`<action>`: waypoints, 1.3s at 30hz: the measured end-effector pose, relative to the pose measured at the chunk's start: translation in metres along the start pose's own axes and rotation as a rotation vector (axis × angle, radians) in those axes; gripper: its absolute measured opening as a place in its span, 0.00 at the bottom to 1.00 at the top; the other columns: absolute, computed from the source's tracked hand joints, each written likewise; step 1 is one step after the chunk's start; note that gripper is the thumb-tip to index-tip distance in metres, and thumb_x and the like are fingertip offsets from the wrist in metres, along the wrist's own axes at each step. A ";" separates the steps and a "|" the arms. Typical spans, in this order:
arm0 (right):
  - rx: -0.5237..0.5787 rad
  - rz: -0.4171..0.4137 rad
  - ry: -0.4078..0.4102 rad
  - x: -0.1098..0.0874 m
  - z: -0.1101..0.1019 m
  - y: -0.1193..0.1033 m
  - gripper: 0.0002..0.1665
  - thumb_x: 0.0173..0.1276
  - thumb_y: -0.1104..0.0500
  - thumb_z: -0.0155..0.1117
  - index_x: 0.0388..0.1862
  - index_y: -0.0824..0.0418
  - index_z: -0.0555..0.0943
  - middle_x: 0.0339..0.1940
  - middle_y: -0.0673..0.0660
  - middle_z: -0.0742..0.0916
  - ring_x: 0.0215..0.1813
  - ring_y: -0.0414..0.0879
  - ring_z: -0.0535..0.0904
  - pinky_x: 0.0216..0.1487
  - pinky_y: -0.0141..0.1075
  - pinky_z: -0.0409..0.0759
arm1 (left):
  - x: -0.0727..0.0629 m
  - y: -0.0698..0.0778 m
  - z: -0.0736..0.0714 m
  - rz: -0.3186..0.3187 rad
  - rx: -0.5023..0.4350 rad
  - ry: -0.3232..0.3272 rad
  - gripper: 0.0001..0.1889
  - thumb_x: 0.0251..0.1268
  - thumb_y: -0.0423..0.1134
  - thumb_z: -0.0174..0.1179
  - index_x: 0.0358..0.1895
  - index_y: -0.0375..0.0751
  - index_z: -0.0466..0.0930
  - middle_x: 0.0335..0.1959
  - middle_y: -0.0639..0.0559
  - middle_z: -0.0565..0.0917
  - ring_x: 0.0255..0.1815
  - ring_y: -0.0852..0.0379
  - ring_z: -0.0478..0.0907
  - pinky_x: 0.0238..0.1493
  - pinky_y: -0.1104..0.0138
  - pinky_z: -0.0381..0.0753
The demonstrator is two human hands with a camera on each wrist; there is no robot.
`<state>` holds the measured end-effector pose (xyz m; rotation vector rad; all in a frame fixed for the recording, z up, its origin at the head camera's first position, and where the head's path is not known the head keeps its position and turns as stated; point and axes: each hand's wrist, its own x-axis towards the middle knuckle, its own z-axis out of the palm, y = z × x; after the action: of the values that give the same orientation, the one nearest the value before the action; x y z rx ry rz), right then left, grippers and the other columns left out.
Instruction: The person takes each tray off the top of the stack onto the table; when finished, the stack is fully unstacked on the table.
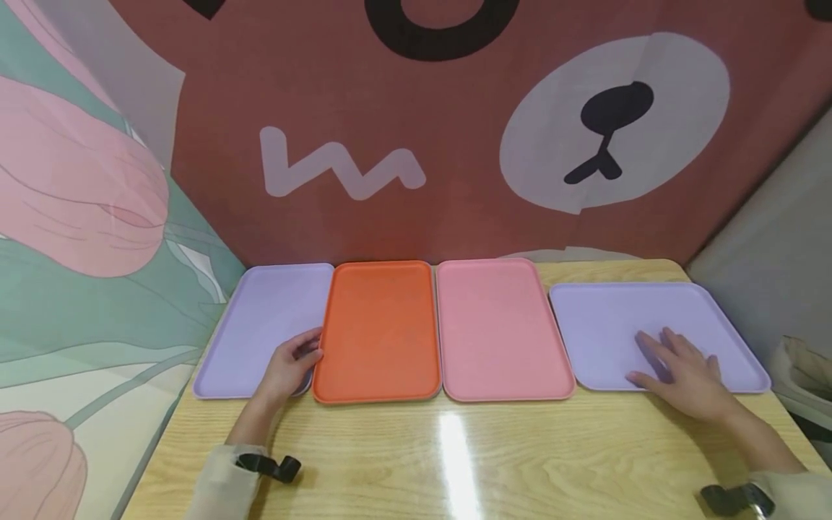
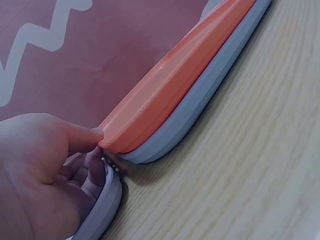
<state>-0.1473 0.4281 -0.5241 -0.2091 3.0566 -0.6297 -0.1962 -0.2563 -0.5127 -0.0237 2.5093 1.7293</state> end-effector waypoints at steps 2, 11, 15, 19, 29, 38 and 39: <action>-0.001 0.006 -0.032 0.001 0.004 -0.005 0.51 0.71 0.39 0.64 0.82 0.60 0.55 0.76 0.83 0.53 0.75 0.83 0.40 0.57 0.86 0.28 | 0.000 -0.001 0.000 -0.002 -0.001 0.000 0.26 0.74 0.29 0.59 0.73 0.31 0.69 0.58 0.32 0.79 0.53 0.62 0.77 0.50 0.78 0.78; -0.011 0.019 -0.066 0.010 0.007 -0.011 0.49 0.74 0.37 0.58 0.82 0.59 0.55 0.77 0.83 0.51 0.76 0.81 0.38 0.59 0.85 0.29 | 0.000 -0.005 0.000 -0.008 -0.040 0.023 0.26 0.73 0.27 0.59 0.72 0.30 0.70 0.58 0.30 0.79 0.50 0.69 0.77 0.51 0.78 0.78; -0.020 0.020 -0.072 0.017 0.005 -0.011 0.48 0.75 0.37 0.57 0.83 0.59 0.55 0.77 0.83 0.51 0.77 0.80 0.38 0.59 0.85 0.30 | 0.000 -0.005 -0.001 -0.001 -0.039 0.023 0.26 0.73 0.27 0.59 0.72 0.29 0.69 0.59 0.30 0.79 0.50 0.68 0.77 0.51 0.79 0.78; -0.031 0.023 -0.086 0.026 0.003 -0.010 0.48 0.75 0.36 0.56 0.83 0.59 0.54 0.77 0.82 0.51 0.77 0.80 0.39 0.59 0.85 0.32 | 0.001 -0.004 -0.001 0.000 -0.032 0.012 0.26 0.73 0.28 0.60 0.72 0.29 0.69 0.58 0.30 0.79 0.51 0.65 0.77 0.51 0.78 0.79; -0.040 0.023 -0.114 0.043 -0.001 -0.007 0.49 0.75 0.35 0.55 0.83 0.60 0.53 0.77 0.82 0.51 0.76 0.81 0.39 0.60 0.85 0.33 | 0.001 -0.001 0.000 -0.001 -0.025 0.006 0.26 0.73 0.28 0.59 0.72 0.29 0.69 0.57 0.31 0.79 0.52 0.63 0.77 0.50 0.77 0.80; -0.030 0.031 -0.136 0.056 -0.004 -0.006 0.50 0.75 0.34 0.54 0.83 0.60 0.52 0.77 0.82 0.50 0.76 0.81 0.38 0.60 0.85 0.32 | 0.001 0.000 0.001 -0.007 -0.008 0.006 0.26 0.74 0.28 0.58 0.72 0.29 0.68 0.58 0.31 0.78 0.51 0.67 0.76 0.50 0.77 0.79; -0.030 0.029 -0.135 0.058 -0.003 -0.005 0.50 0.75 0.34 0.54 0.83 0.60 0.52 0.77 0.82 0.50 0.76 0.81 0.38 0.60 0.85 0.32 | 0.001 0.000 0.001 -0.007 -0.005 0.007 0.26 0.74 0.28 0.58 0.72 0.29 0.68 0.58 0.31 0.78 0.51 0.67 0.76 0.50 0.78 0.79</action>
<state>-0.2039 0.4168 -0.5180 -0.1983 2.9354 -0.5441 -0.1968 -0.2552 -0.5136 -0.0397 2.5064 1.7365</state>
